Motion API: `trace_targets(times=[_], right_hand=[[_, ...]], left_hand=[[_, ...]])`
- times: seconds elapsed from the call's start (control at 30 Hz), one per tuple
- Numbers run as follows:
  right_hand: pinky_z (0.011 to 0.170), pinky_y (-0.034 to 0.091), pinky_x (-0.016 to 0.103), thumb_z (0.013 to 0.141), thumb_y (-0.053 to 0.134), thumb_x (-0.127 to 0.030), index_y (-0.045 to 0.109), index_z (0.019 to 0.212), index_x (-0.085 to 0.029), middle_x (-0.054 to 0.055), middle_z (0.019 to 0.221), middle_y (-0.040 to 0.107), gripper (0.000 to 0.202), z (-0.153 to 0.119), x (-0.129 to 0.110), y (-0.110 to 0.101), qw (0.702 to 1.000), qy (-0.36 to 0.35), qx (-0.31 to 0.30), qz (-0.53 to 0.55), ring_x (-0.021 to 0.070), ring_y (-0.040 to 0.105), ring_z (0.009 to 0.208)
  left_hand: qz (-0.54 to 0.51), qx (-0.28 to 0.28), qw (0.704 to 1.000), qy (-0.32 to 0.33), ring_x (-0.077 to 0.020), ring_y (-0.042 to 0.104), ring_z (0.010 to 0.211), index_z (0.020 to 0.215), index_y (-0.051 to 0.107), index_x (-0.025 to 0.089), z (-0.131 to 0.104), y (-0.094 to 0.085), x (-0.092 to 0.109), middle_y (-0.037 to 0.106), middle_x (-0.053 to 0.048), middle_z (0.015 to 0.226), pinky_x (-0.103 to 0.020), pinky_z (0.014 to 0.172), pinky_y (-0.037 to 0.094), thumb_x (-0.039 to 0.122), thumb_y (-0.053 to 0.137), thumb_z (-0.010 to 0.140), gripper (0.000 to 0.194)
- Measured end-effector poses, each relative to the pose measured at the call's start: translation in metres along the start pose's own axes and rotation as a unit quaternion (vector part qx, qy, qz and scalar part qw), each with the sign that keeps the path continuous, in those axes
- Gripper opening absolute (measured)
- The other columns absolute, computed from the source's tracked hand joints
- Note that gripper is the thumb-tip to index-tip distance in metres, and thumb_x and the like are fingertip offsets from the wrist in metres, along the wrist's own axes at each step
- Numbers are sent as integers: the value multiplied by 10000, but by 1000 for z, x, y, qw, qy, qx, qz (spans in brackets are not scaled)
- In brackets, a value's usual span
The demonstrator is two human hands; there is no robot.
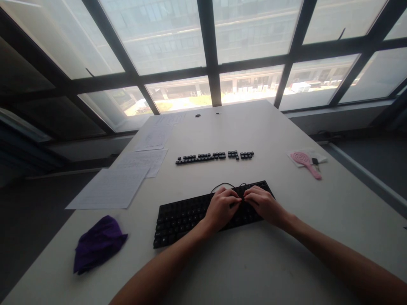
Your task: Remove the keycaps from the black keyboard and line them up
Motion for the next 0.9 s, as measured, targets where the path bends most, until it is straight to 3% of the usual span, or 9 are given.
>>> trace_targets(times=[0.23,0.9], right_hand=[[783,544,360,983,480,-168,664,860,-195,92,958,673,223,0,-1,5,1000,-8,-22,14,208,615,888],[793,523,350,976,500,-144,638,877,-192,83,961,659,176,1,1,6,1000,7,-4,13,206,597,898]], left_hand=[[-4,4,1000,0,-196,575,892,881,777,249,1,0,1,722,-29,932,-353,852,501,204,660,878,125],[-8,8,1000,6,-198,571,891,883,769,233,0,2,-1,729,-23,945,-350,845,495,197,661,875,114]])
Point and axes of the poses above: each hand's wrist, its own z-axis towards the middle knuckle, its own y-axis out of the palm, x = y × z, the point moved 7 cm from there along z, towards the middle knuckle
